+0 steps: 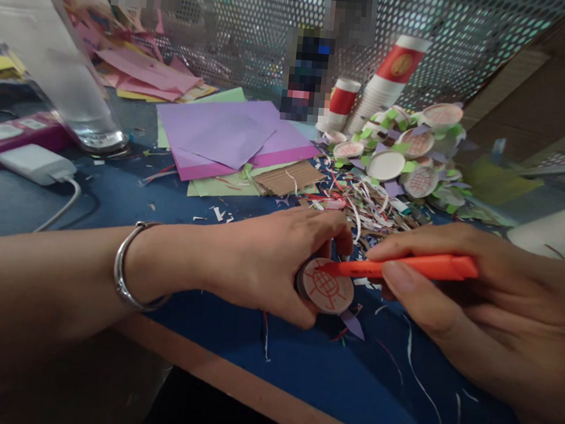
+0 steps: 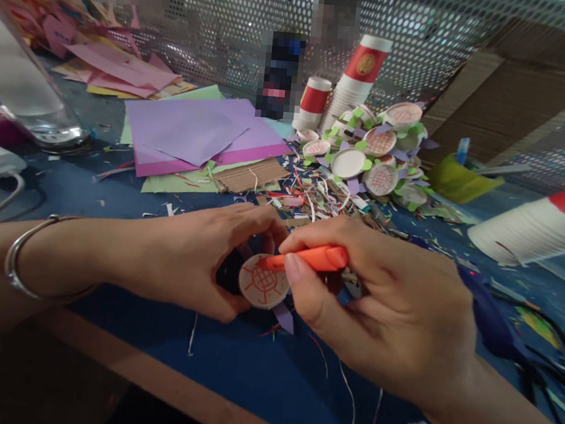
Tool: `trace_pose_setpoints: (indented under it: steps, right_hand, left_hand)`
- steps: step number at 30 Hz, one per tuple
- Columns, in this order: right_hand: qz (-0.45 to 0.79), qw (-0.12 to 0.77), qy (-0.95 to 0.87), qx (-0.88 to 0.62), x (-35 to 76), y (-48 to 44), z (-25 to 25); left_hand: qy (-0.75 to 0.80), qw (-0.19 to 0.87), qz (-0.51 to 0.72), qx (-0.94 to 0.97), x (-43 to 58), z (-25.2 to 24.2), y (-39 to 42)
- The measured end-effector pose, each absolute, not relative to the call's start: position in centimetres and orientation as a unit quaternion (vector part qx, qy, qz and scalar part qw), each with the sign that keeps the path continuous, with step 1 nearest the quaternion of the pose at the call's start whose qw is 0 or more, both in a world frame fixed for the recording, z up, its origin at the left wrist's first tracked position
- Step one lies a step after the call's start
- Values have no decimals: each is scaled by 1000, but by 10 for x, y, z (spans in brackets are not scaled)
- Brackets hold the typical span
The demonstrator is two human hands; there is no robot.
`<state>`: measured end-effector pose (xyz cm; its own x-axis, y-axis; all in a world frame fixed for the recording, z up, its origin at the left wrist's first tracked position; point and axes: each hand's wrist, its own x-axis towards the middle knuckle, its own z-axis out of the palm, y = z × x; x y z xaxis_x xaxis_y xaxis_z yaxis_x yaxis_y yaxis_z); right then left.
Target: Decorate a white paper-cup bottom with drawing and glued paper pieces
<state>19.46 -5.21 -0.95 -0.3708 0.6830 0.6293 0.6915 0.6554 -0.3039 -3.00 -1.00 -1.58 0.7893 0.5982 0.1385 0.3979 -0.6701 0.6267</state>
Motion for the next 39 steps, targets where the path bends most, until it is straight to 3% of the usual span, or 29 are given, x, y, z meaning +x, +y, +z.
trace_pose_setpoints:
  steps: [12, 39]
  right_hand:
    - [14, 346, -857, -382, 194, -52, -8]
    - [4, 364, -844, -394, 194, -52, -8]
  left_hand:
    - [270, 308, 167, 897, -30, -15, -9]
    - [284, 301, 162, 896, -29, -14, -11]
